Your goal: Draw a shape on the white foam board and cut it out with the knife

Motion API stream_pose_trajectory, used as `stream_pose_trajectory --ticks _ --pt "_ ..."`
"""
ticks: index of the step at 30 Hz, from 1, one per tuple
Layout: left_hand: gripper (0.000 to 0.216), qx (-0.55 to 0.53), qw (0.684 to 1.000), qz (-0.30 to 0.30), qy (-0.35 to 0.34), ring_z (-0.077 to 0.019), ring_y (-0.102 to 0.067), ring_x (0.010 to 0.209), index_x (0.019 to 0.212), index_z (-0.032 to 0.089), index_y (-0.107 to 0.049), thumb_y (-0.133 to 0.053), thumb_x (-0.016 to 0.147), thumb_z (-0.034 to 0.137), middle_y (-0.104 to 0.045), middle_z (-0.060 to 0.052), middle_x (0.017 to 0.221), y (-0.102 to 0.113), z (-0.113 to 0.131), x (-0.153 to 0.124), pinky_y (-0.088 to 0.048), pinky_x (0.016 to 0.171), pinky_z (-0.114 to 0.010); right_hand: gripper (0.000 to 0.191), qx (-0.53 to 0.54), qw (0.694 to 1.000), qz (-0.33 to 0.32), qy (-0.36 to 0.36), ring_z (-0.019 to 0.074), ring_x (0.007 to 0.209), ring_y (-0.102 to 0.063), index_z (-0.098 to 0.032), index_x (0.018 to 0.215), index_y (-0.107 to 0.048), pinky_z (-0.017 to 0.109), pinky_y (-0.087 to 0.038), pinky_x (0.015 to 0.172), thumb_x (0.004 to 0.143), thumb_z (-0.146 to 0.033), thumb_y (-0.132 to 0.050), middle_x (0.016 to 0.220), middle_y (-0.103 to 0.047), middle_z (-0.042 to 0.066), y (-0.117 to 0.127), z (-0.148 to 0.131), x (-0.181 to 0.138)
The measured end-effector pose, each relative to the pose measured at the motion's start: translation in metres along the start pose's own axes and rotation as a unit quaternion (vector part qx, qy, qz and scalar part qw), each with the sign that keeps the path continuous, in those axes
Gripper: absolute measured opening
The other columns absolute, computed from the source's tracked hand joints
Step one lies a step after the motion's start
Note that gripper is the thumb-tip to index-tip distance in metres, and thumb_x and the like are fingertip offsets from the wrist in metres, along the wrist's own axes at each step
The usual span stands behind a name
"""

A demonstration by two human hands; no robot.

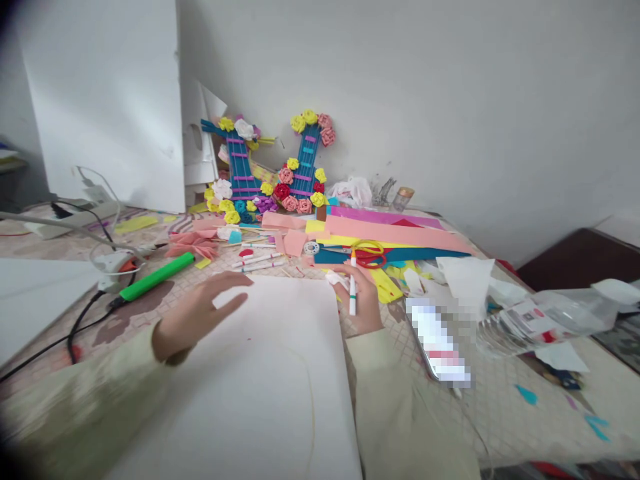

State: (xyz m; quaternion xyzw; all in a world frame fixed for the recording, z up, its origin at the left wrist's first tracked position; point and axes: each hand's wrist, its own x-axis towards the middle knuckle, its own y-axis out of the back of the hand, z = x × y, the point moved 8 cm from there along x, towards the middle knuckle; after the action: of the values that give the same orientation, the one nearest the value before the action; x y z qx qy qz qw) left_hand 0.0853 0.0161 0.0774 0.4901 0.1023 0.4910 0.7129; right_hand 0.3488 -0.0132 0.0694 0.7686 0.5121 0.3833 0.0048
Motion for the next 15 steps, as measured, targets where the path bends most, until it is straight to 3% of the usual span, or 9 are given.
stream_pose_trajectory --ticks 4,7,10,15 --pt "0.033 0.085 0.994 0.043 0.051 -0.0259 -0.057 0.103 0.099 0.015 -0.06 -0.039 0.082 0.034 -0.064 -0.012 0.107 0.002 -0.073 0.006 -0.042 0.092 -0.04 0.016 -0.048 0.996 -0.076 0.003 0.0181 0.074 -0.059 -0.02 0.087 -0.06 0.031 -0.045 0.069 0.074 -0.027 -0.06 0.089 -0.064 0.005 -0.018 0.014 0.005" --pt "0.035 0.108 0.99 0.043 0.079 -0.0291 -0.056 0.104 0.101 0.014 -0.059 -0.037 0.081 0.033 -0.063 -0.014 0.109 -0.004 -0.108 0.006 -0.041 0.093 -0.044 0.011 -0.077 0.987 -0.138 0.011 0.0166 0.067 -0.057 -0.02 0.084 -0.059 0.028 -0.043 0.063 0.074 -0.024 -0.057 0.079 -0.063 0.002 -0.039 0.018 0.004" --pt "0.039 0.131 0.986 0.036 0.099 -0.0292 -0.053 0.109 0.107 0.012 -0.057 -0.035 0.081 0.032 -0.06 -0.015 0.113 -0.007 -0.124 0.004 -0.039 0.095 -0.043 0.008 -0.097 0.976 -0.191 0.031 0.0178 0.075 -0.058 -0.02 0.081 -0.058 0.028 -0.042 0.067 0.075 -0.021 -0.054 0.082 -0.062 0.003 -0.056 0.018 0.003" --pt "0.039 0.168 0.979 -0.01 0.119 -0.0297 -0.05 0.112 0.114 0.014 -0.053 -0.034 0.083 0.028 -0.055 -0.013 0.119 -0.015 -0.125 0.002 -0.038 0.096 -0.044 0.009 -0.125 0.96 -0.243 0.061 0.0185 0.08 -0.056 -0.02 0.081 -0.056 0.029 -0.041 0.072 0.076 -0.018 -0.048 0.084 -0.06 0.003 -0.071 0.02 0.003"
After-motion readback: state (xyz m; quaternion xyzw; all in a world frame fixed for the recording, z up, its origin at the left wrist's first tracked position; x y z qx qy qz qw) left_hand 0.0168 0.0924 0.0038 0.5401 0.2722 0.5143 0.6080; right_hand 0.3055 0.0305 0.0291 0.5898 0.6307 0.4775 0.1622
